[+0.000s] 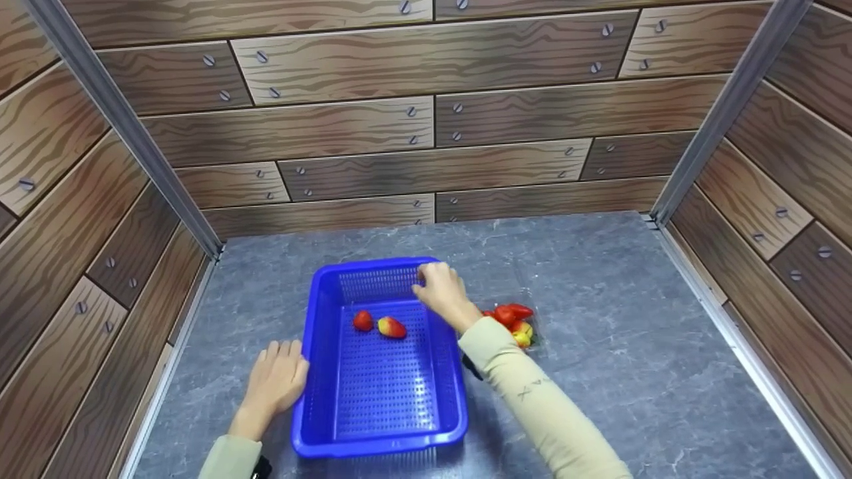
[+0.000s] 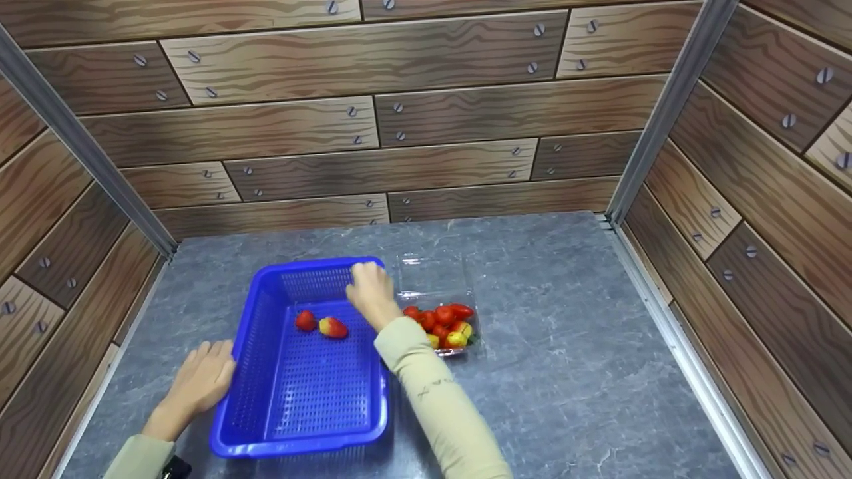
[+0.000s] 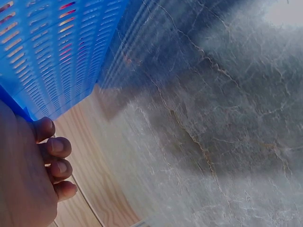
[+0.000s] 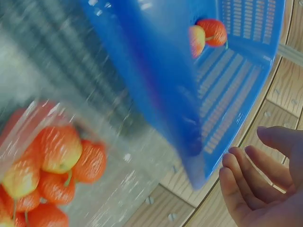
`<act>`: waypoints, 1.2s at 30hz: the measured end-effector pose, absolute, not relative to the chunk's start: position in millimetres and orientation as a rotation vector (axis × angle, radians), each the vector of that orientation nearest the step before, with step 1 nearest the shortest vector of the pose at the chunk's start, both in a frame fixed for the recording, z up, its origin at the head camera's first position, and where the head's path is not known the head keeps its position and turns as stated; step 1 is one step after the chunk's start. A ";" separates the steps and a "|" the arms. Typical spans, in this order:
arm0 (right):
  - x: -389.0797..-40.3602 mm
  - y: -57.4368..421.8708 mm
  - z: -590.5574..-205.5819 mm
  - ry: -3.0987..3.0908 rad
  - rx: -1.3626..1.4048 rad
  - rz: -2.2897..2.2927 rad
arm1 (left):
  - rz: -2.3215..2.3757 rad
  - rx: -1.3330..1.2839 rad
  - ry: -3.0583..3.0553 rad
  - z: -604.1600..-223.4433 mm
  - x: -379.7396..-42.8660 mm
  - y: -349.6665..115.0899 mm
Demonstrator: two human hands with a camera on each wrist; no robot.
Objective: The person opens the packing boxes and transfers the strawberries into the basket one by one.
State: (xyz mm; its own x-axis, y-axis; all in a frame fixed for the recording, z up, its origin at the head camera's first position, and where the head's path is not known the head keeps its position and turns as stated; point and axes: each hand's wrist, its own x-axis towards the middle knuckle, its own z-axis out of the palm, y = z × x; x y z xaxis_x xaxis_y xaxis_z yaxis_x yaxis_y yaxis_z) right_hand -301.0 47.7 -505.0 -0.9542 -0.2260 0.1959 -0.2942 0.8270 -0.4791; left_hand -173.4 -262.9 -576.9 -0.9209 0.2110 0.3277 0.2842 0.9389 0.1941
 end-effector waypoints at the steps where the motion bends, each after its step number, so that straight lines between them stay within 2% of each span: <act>1: -302.1 52.4 -504.7 -2.875 0.400 0.789 | -0.343 -0.366 -2.790 -576.9 -173.7 -262.9; 22: -312.3 161.7 -520.0 -2.973 0.217 0.723 | -0.341 -0.379 -2.792 -577.4 -173.8 -263.6; 36: -298.7 200.2 -549.6 -3.142 0.208 0.770 | -0.342 -0.368 -2.806 -578.5 -173.7 -263.6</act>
State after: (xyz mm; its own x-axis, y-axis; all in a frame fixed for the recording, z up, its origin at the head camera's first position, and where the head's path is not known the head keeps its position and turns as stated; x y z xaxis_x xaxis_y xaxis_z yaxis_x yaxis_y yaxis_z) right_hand -298.7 200.2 -549.6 -0.9867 -0.1481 -0.0668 -0.1004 0.8792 -0.4658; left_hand -173.7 -263.6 -578.5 -0.9253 0.2144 0.3127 0.2833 0.9392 0.1943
